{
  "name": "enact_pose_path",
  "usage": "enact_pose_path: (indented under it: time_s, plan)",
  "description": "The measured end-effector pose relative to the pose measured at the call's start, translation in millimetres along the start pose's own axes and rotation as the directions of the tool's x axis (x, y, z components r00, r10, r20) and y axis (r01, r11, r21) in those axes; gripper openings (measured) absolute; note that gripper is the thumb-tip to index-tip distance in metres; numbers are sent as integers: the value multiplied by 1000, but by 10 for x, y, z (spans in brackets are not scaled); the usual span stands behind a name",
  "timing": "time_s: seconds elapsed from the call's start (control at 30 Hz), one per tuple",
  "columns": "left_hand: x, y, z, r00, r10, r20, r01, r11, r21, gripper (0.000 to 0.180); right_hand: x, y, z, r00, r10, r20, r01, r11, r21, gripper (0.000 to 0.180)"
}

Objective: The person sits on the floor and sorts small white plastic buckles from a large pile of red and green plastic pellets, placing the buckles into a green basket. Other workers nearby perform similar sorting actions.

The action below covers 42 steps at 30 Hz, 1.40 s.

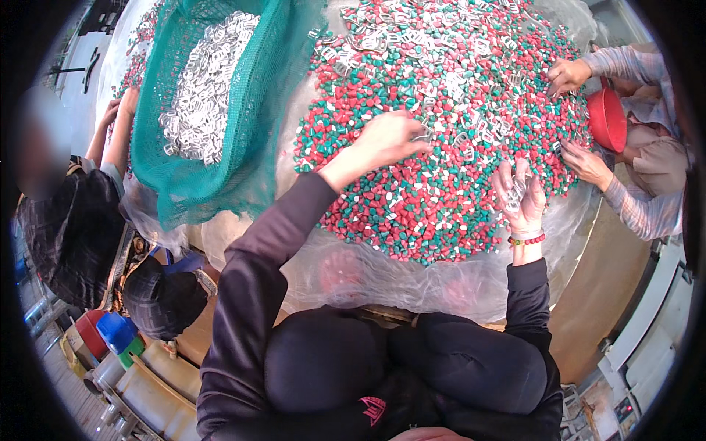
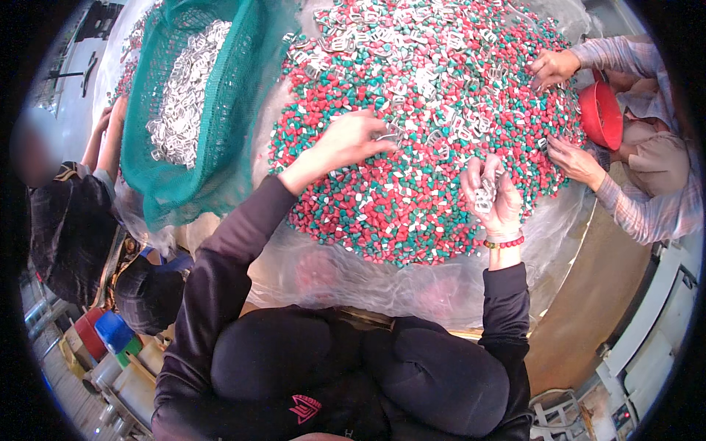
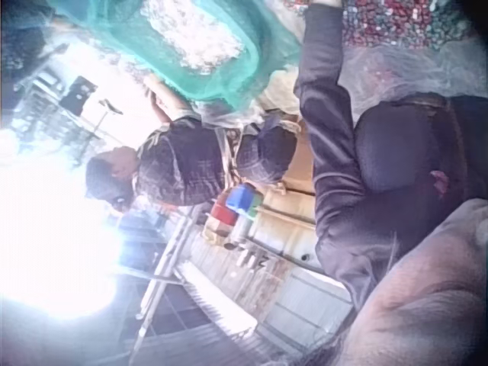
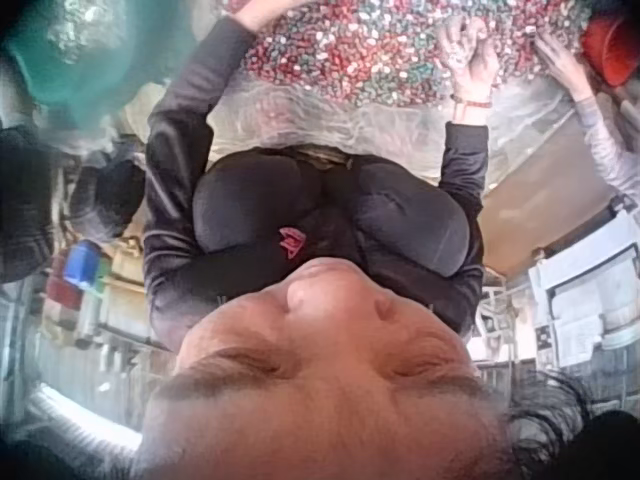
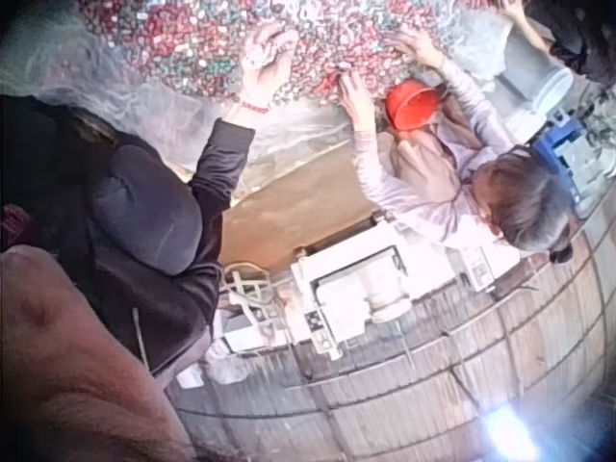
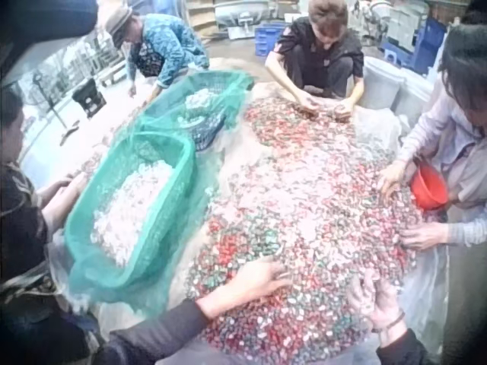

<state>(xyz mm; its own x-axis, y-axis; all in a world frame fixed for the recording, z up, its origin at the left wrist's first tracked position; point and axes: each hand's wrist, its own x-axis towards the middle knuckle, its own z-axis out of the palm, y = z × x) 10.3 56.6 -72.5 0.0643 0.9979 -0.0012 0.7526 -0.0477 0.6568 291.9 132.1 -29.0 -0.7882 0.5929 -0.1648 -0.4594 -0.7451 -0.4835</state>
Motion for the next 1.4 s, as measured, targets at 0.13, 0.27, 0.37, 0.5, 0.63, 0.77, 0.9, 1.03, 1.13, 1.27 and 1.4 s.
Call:
enact_pose_path:
  time_s: [0.13, 0.27, 0.37, 0.5, 0.63, 0.77, 0.9, 1.03, 1.13, 1.27, 1.4]
  plan:
    - [-322, -61, -386, 945, -292, 144, 320, 918, -234, 51, 148, 33, -142, 987, 41, -156, -73, 976, -205, 19]
    - [-340, -22, -528, 904, -412, 115, 425, 836, -347, 50, 374, 123, -344, 939, -24, -343, -305, 400, -864, 24]
    - [-280, 60, -551, 942, -335, -18, 332, 939, -84, 42, 499, 300, -492, 958, -284, -46, -139, -314, -939, 31]
    - [-229, 162, -541, 959, -231, -162, 254, 957, 142, 44, 536, 484, -563, 982, -181, -46, -122, -434, -893, 12]
    - [-208, 143, -546, 963, -246, -113, 251, 968, 30, 47, 455, 574, -385, 999, 23, 36, 40, -191, -981, 14]
    - [-221, 106, -572, 969, -238, -60, 230, 967, -111, 43, 347, 594, -97, 910, 118, -397, -405, 455, -793, 15]
    - [-183, 115, -552, 899, -230, 372, 416, 191, -889, 22, 219, 404, 21, 941, 195, -276, -299, 861, -412, 10]
    - [13, 85, -348, 912, -86, 400, 409, 170, -897, 15, 111, 201, -3, 974, 190, -122, -194, 981, -23, 19]
    - [191, 45, -64, 998, -27, 61, 43, 958, -282, 21, 70, 86, 21, 982, 121, -141, -140, 981, -131, 18]
    - [164, 85, 91, 995, -8, 100, 4, 999, 41, 21, 125, 56, 43, 926, 178, -332, -343, 763, -548, 23]
    - [-108, 125, -238, 950, -122, 286, 276, 755, -595, 17, 272, 370, -97, 986, 65, -156, -161, 79, -984, 31]
